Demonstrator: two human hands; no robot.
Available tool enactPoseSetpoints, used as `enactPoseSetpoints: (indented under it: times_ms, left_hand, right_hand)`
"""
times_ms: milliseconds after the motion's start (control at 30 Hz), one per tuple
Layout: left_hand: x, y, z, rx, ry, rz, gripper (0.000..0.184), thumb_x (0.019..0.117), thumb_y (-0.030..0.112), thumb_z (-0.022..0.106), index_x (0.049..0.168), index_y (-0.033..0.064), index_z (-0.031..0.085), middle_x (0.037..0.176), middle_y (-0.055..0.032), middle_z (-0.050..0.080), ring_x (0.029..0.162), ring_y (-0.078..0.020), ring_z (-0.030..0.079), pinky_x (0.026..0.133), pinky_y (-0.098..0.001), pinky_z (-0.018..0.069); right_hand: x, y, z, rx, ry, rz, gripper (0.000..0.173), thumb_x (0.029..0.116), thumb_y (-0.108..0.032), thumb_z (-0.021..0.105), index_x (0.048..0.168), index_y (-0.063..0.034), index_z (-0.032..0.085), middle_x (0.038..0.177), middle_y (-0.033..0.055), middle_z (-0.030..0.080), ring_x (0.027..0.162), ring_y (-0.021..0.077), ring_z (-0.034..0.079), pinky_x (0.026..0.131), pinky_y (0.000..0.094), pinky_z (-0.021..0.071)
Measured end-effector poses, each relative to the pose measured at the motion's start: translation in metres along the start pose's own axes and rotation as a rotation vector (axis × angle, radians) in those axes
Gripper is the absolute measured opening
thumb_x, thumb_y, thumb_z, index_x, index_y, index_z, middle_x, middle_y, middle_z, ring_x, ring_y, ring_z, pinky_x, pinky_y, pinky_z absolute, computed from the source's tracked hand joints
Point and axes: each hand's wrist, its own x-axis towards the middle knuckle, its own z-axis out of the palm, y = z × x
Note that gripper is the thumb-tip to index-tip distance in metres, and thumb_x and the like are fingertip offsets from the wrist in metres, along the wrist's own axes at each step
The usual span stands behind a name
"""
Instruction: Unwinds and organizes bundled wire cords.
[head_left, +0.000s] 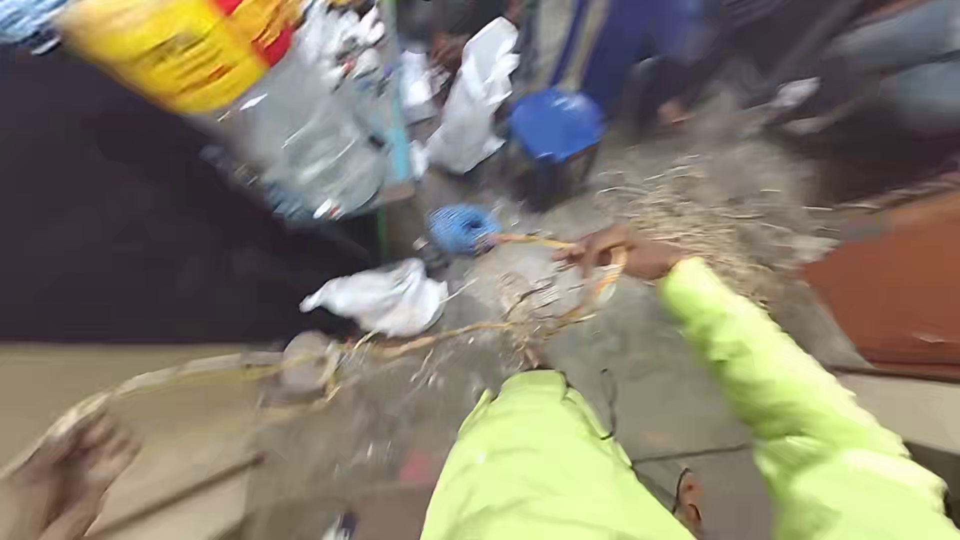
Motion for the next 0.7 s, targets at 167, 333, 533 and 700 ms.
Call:
enactPoseSetpoints:
  times_ms: [167, 333, 533, 700]
  left_hand:
    - [-0.006, -0.007, -0.002, -0.025, 0.289, 0.032, 0.028, 0.1106, 0.030, 0.039, 0.113, 0.0203, 0.065, 0.080, 0.0111, 0.066, 0.059, 0.0000, 0.059, 0.054, -0.0172, 0.0520]
    - [-0.033, -0.008, -0.045, -0.204, 0.496, 0.061, 0.027, 0.1114, 0.030, 0.036, 0.109, 0.0189, 0.061, 0.073, 0.0093, 0.059, 0.056, -0.0028, 0.056, 0.055, -0.0192, 0.0520]
    - [-0.097, 0.082, 0.055, -0.187, 0.969, 0.225, 0.034, 0.1112, 0.007, 0.030, 0.082, 0.0157, 0.044, 0.056, 0.0104, 0.042, 0.040, 0.0066, 0.033, 0.039, -0.0065, 0.0277]
    - [-0.111, 0.069, 0.012, 0.024, 0.936, 0.046, 0.028, 0.1108, 0.007, 0.032, 0.088, 0.0135, 0.047, 0.059, 0.0105, 0.039, 0.041, 0.0067, 0.030, 0.039, -0.0064, 0.0252]
  right_hand:
    - [-0.012, 0.019, -0.007, 0.263, 0.099, 0.058, 0.017, 0.0938, -0.045, 0.069, 0.102, -0.0342, 0.080, 0.122, -0.0051, 0.075, 0.114, 0.0139, 0.070, 0.096, 0.0296, 0.0576]
    - [-0.001, 0.010, 0.011, 0.351, 0.311, 0.286, 0.050, 0.0981, -0.048, 0.058, 0.142, -0.0231, 0.059, 0.113, -0.0029, 0.072, 0.078, 0.0033, 0.064, 0.065, 0.0177, 0.0530]
    - [0.023, 0.014, -0.003, -0.424, -0.023, 0.634, 0.054, 0.0956, 0.010, 0.056, 0.146, -0.0091, 0.055, 0.098, 0.0193, 0.073, 0.073, 0.0277, 0.066, 0.069, 0.0509, 0.0549]
    - [0.028, 0.009, -0.018, -0.540, -0.200, 0.795, 0.005, 0.0939, -0.008, 0.074, 0.092, -0.0041, 0.074, 0.068, 0.0098, 0.063, 0.060, 0.0217, 0.058, 0.061, 0.0461, 0.0476]
